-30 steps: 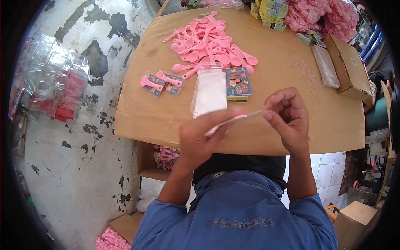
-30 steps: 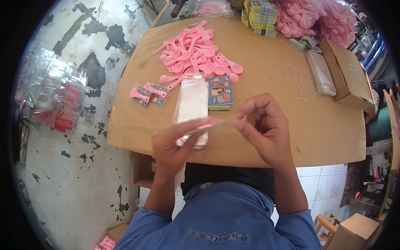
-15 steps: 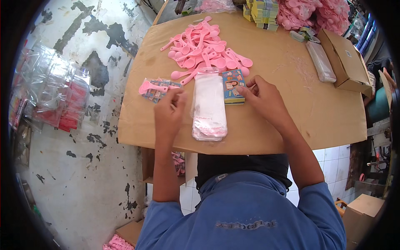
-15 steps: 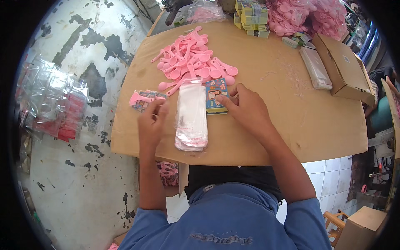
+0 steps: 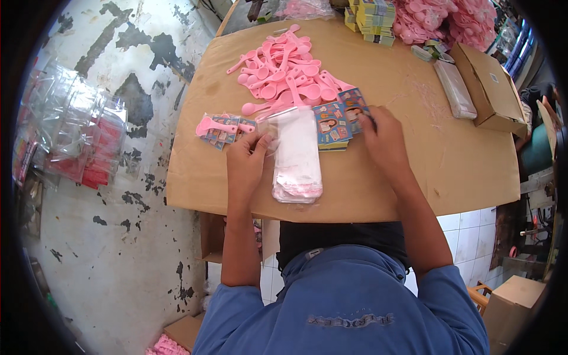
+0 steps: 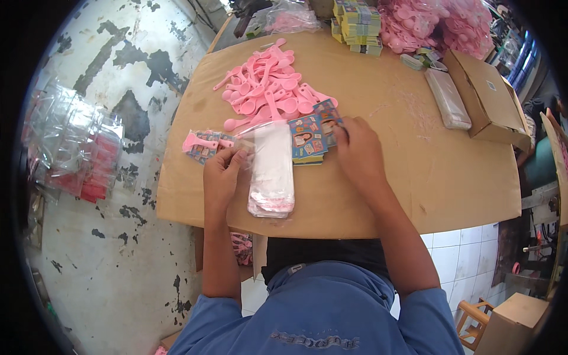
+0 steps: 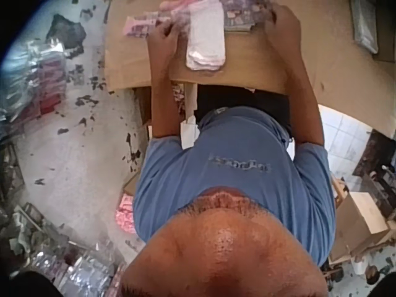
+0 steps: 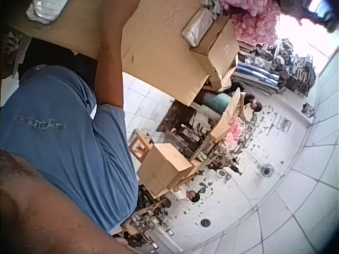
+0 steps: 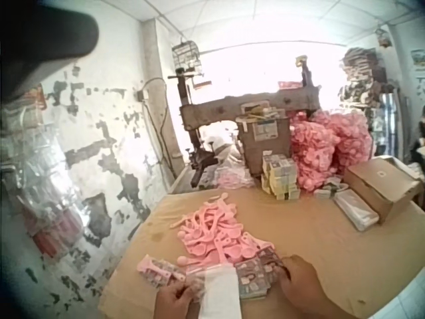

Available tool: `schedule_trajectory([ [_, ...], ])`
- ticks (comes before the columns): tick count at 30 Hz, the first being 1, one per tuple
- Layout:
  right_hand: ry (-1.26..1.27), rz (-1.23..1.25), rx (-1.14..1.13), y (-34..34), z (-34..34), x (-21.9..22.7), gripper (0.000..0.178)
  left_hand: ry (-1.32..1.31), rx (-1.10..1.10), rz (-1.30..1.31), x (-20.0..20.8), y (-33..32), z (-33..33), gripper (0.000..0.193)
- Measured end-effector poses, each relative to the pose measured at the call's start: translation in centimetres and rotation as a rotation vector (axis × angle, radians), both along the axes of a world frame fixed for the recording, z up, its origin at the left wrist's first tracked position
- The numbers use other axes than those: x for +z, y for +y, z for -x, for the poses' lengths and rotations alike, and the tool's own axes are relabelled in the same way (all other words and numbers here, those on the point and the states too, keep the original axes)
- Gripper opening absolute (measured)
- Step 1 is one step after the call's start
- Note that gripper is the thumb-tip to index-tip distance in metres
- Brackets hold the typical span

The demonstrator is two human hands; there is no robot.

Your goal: The person repeatedly picks up a small plastic bag, inserts a pink plastic spoon and a small card, and places the sealed package on the table. The person continues this repetitive packaging process throughout the clip.

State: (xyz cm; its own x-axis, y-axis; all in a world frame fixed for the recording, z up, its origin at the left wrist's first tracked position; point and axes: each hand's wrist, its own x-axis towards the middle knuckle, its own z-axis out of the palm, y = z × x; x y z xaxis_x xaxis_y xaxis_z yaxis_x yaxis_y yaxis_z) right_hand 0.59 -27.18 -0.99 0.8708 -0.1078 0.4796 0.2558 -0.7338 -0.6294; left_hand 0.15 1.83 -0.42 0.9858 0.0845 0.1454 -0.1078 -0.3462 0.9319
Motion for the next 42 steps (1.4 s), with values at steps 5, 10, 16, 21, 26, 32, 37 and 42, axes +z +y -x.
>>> schedule_trajectory([
  [5, 0.15, -0.426, 0.228, 2.8, 3.1, 3.2, 0.021, -0.095, 0.035, -0.045, 0.4, -0.1, 1.0, 0.023],
  [10, 0.284, -0.357, 0.607, 7.4, 3.8, 1.6, 0.019, 0.01, -0.011, -0.056, -0.2, 0.7, 1.1, 0.024],
  [16, 0.279, -0.245, 0.517, 7.1, 4.0, 1.9, 0.016, -0.274, 0.303, 0.35, 1.4, 1.8, 1.1, 0.021],
  [21, 0.072, -0.478, 0.428, 5.0, 4.7, 2.8, 0.018, -0.097, 0.19, 0.948, 2.5, -0.2, 2.0, 0.026],
  [26, 0.418, -0.778, 0.412, 4.1, 6.0, 2.9, 0.021, -0.078, 0.106, 1.02, 2.0, -3.0, 2.9, 0.024],
  [32, 0.476, -0.905, 0.515, 4.2, 5.9, 3.8, 0.02, -0.076, 0.054, 0.994, 2.4, -6.4, 3.5, 0.027],
  [37, 0.384, -0.968, 0.43, 4.1, 5.8, 3.0, 0.018, -0.047, -0.022, 1.082, 3.0, -8.1, 4.0, 0.027],
  [42, 0.527, -0.672, 0.568, 2.0, 5.9, 2.9, 0.017, -0.008, -0.085, 1.063, 3.1, -8.9, 4.3, 0.027],
])
